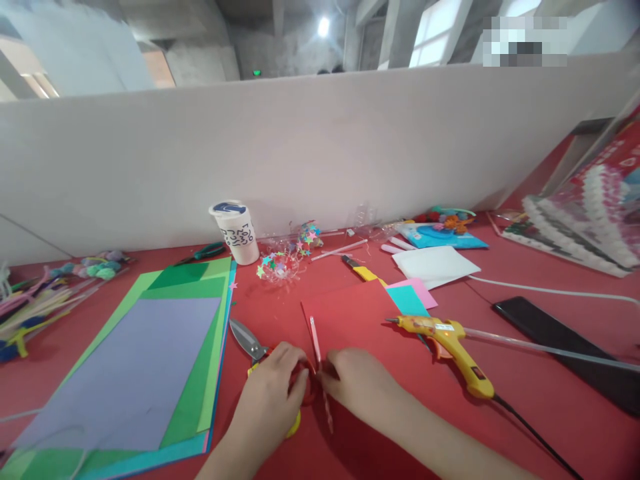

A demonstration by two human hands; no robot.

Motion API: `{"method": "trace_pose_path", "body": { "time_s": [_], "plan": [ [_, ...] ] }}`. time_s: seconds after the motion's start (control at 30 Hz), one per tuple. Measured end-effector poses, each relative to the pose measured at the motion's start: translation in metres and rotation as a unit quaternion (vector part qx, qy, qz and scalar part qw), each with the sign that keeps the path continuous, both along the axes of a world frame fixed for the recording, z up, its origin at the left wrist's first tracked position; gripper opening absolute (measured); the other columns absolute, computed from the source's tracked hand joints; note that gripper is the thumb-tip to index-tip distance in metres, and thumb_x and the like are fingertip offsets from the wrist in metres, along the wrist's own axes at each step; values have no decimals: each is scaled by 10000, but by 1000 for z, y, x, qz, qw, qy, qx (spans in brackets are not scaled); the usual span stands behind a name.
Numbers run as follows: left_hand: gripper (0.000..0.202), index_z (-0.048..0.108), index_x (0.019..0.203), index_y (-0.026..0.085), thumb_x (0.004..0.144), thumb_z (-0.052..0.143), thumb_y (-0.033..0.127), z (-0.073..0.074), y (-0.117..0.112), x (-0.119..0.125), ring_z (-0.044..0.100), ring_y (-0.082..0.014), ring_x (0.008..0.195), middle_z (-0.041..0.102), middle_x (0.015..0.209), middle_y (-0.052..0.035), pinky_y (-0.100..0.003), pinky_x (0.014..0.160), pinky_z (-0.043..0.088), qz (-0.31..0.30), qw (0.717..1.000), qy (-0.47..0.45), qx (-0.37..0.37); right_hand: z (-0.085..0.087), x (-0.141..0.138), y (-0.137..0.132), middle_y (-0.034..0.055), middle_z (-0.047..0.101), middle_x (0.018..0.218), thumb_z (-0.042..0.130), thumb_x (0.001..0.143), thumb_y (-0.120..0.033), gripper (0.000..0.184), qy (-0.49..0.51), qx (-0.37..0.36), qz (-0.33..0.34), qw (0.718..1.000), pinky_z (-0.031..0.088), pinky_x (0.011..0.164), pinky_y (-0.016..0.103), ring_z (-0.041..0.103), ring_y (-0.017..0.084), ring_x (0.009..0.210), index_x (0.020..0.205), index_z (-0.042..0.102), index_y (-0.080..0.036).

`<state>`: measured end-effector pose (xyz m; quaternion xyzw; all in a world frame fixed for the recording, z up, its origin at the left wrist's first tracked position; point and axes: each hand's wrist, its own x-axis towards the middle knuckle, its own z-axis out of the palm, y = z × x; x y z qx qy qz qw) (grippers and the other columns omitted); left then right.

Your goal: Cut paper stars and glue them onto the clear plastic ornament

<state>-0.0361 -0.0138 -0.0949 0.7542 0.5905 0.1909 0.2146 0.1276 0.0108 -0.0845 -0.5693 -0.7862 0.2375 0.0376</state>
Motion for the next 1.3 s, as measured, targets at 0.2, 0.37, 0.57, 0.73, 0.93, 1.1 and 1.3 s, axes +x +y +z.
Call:
{"method": "trace_pose_path", "body": {
  "time_s": [0.2,0.37,0.57,0.73,0.93,1.1,1.3],
  "plan": [
    [171,584,787,187,842,442,110,12,-4,4,578,-209,846,604,872,-42,-332,762,433,-27,995,90,-21,-4,-2,-3,117,670,583,551,656,-145,111,16,-7,2,1000,165,478,281,627,230,572,559,603,-157],
    [175,618,916,169,863,453,140,22,-15,4,566,-257,996,612,1028,-84,-407,875,445,-57,986,150,-55,2,7,5,-9,515,482,496,668,-133,151,116,-57,-32,991,234,443,231,533,144,483,551,429,-201],
    [270,622,993,200,833,457,58,4,-32,-2,546,-250,997,596,1071,-75,-396,859,465,-91,974,209,-16,22,54,6,-83,439,545,411,785,-179,52,279,-59,-58,957,349,436,176,455,95,445,777,418,-230],
    [363,614,1011,203,786,432,-16,-9,-40,-13,543,-220,955,597,1046,-64,-360,857,464,-126,968,214,33,3,70,-9,66,658,821,380,876,-319,216,268,-12,-46,962,529,622,323,640,205,688,923,562,-213],
    [529,625,1013,207,693,332,-96,1,-31,-29,556,-202,998,620,1064,-64,-336,884,467,-102,974,193,68,-19,56,-40,186,439,1454,722,693,-286,543,63,54,47,995,323,1059,586,380,402,1310,1199,584,-146],
    [439,648,922,207,721,360,-55,1,-24,-35,596,-218,961,646,989,-62,-388,893,479,-62,972,210,89,-22,45,-52,162,413,1481,712,727,-281,519,24,53,75,996,352,1049,571,424,387,1282,1219,602,-158],
    [386,598,1190,169,844,445,96,0,-33,-10,558,-278,1184,605,1281,-121,-461,985,468,-97,957,232,142,-21,31,-59,194,369,1499,715,745,-319,526,31,32,79,996,347,1058,560,379,400,1319,1217,597,-120]
  ]
}}
